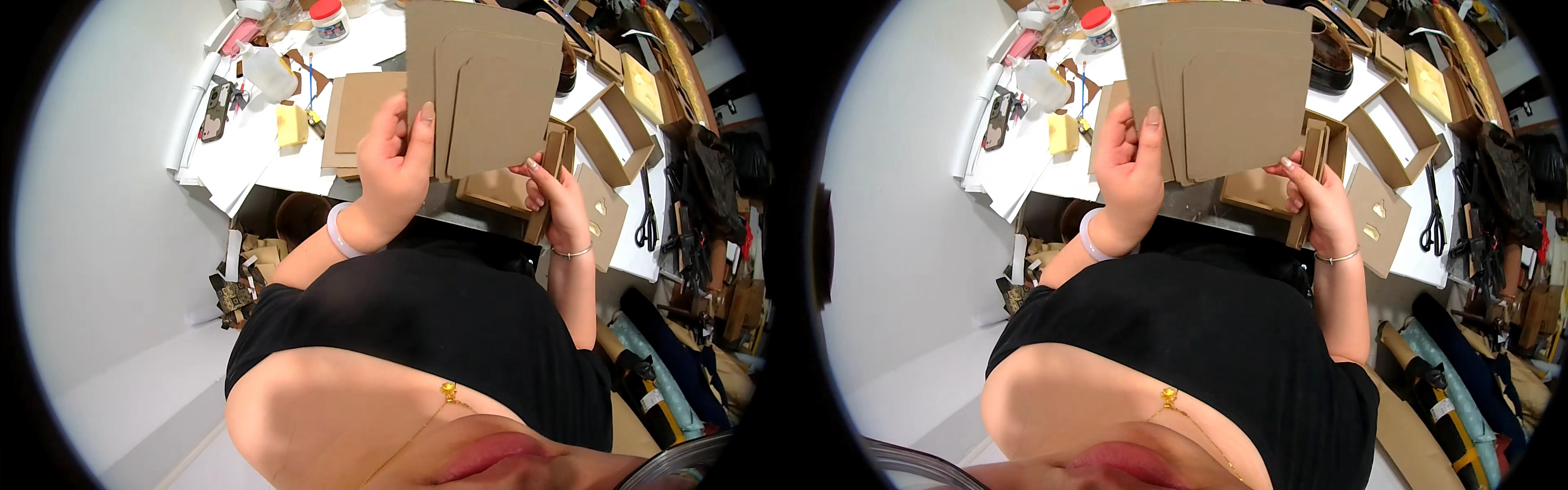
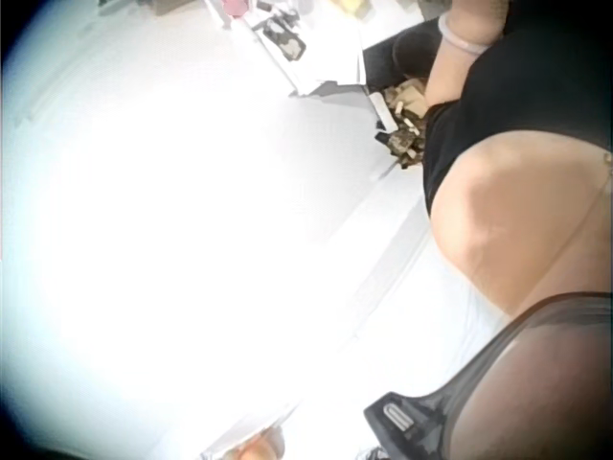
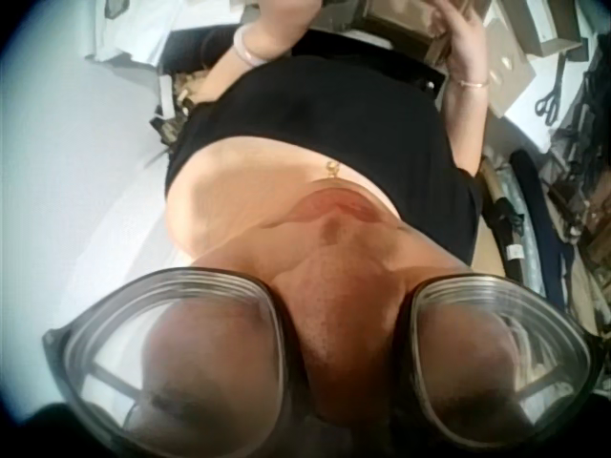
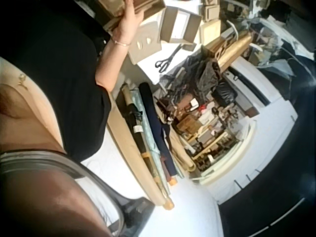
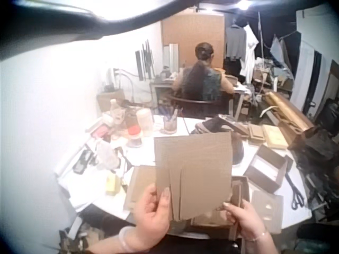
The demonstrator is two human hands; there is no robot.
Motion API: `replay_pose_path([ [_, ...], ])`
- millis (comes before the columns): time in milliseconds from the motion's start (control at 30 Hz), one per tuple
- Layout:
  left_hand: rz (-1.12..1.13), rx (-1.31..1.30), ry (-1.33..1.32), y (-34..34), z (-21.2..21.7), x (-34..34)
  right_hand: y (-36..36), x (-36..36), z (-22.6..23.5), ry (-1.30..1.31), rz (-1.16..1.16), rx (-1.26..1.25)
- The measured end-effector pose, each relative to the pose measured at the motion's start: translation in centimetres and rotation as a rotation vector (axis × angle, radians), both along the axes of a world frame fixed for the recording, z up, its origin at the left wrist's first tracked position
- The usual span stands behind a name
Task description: The person assembles small cardboard boxes by folding flaps and inserting pieces into a larger box on a cluttered workbench. They repeatedly pick up flat cardboard pieces, fold them, and place them into the box.
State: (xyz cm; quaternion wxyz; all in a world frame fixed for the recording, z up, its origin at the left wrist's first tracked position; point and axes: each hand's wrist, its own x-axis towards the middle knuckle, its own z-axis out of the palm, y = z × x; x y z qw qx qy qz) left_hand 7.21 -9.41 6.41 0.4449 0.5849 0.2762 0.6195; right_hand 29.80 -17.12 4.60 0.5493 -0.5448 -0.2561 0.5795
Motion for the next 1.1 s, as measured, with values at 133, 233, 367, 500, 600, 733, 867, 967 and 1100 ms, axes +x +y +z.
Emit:
replay_pose_path([
  [133,0.013,0.043,-0.026,0.3,-0.1,-0.8,0.3,-0.4,-0.8,0.141,0.037,-0.02],
  [233,0.08,0.08,-0.073,0.4,0.2,-0.8,0.8,-1.5,-0.8,0.173,0.018,-0.043],
  [367,0.343,0.112,0.017,2.6,1.0,-2.8,0.6,-2.0,-0.7,0.168,-0.051,0.026],
  [500,0.422,0.008,-0.183,6.1,3.3,-8.2,-0.7,1.9,-1.3,0.354,-0.248,0.188],
  [600,0.28,-0.323,-0.175,7.5,1.3,-12.2,-1.9,4.2,0.5,0.567,-0.347,0.284],
  [733,0.105,-0.572,0.037,8.2,-7.0,-11.9,-2.7,4.7,1.1,0.518,-0.398,0.29],
  [867,0.467,-0.015,0.853,7.9,-9.3,-10.2,-2.9,4.7,0.3,0.534,-0.43,0.272],
  [967,0.35,0.227,0.796,5.7,-1.3,-7.7,-3.1,5.2,0.8,0.507,-0.442,0.261],
  [1100,-0.671,0.177,0.04,0.8,9.8,-4.6,-3.4,6.1,0.6,0.53,-0.42,0.321],
])
